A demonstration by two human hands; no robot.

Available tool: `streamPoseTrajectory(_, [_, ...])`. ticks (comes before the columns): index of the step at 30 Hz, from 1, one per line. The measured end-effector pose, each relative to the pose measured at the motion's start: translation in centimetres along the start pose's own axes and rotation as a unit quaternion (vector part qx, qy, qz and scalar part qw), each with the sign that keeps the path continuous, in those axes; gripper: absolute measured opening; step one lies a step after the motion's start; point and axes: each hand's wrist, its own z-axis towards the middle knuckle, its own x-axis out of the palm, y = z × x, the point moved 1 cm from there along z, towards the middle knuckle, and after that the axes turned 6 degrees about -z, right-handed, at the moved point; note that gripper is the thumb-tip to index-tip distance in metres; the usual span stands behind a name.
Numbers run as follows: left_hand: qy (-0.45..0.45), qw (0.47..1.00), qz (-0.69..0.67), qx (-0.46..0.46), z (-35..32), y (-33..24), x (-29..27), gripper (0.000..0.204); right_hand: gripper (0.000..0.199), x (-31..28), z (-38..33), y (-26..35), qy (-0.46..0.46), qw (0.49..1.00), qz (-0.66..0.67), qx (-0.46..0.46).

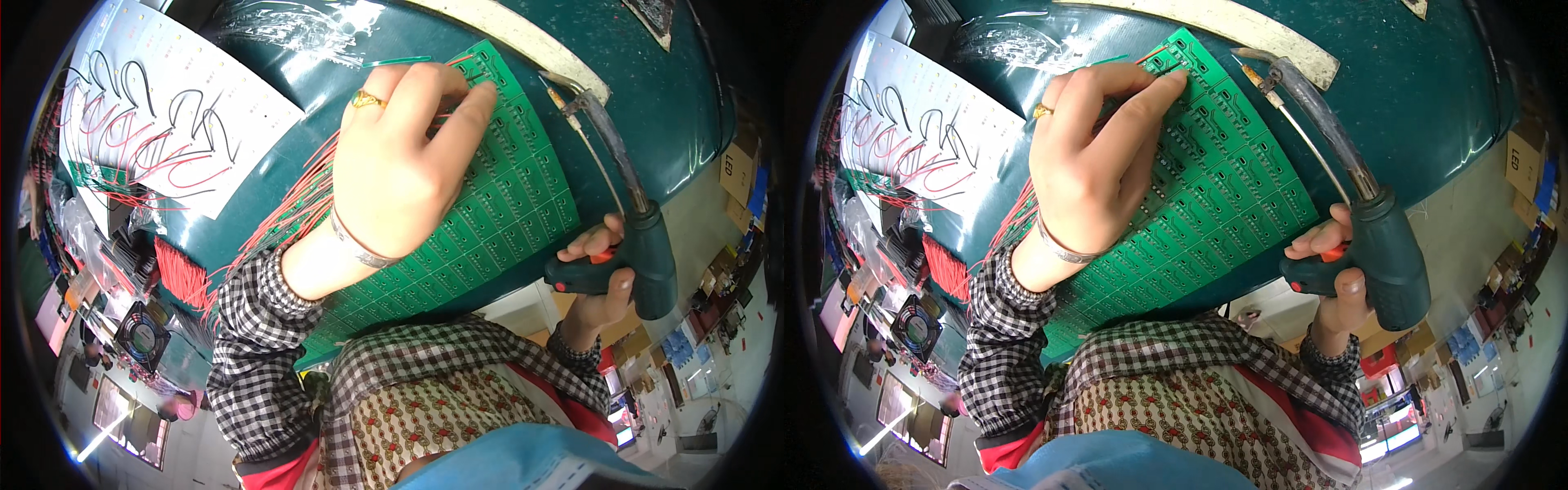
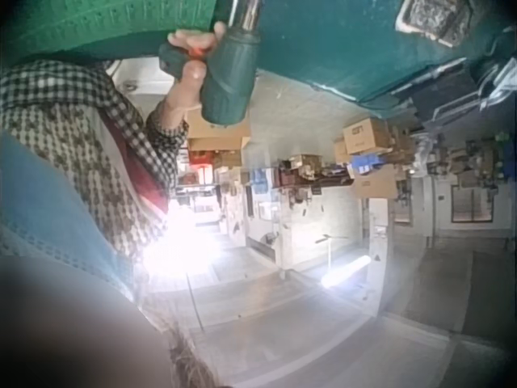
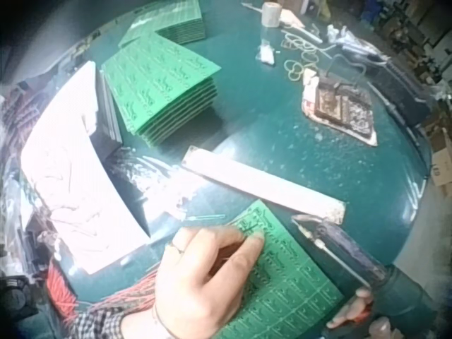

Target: Soldering individual red and black wires onto designated contact points on printed circuit boards.

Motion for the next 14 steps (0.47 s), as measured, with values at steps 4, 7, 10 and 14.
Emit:
streamPoseTrajectory(4, [0.037, 0.999, 0.029, 0.011, 0.3, 0.4, 0.3, 0.031, 0.065, 0.2, 0.2, 0.0, -0.010, 1.000, -0.008, -0.009])
streamPoseTrajectory(7, [0.029, 0.999, 0.033, 0.003, 0.4, 0.4, 0.6, 0.031, 0.065, 0.1, 0.2, -0.1, -0.011, 1.000, -0.010, -0.008])
streamPoseTrajectory(10, [0.042, 0.999, 0.012, -0.001, 0.7, 0.5, 0.5, 0.030, 0.066, -0.1, 0.3, -0.1, -0.018, 0.999, 0.025, -0.011])
streamPoseTrajectory(14, [-0.019, 0.999, -0.043, -0.015, 1.0, 0.9, -0.4, 0.029, 0.068, -0.4, 0.2, 0.1, -0.016, 1.000, 0.005, -0.013])
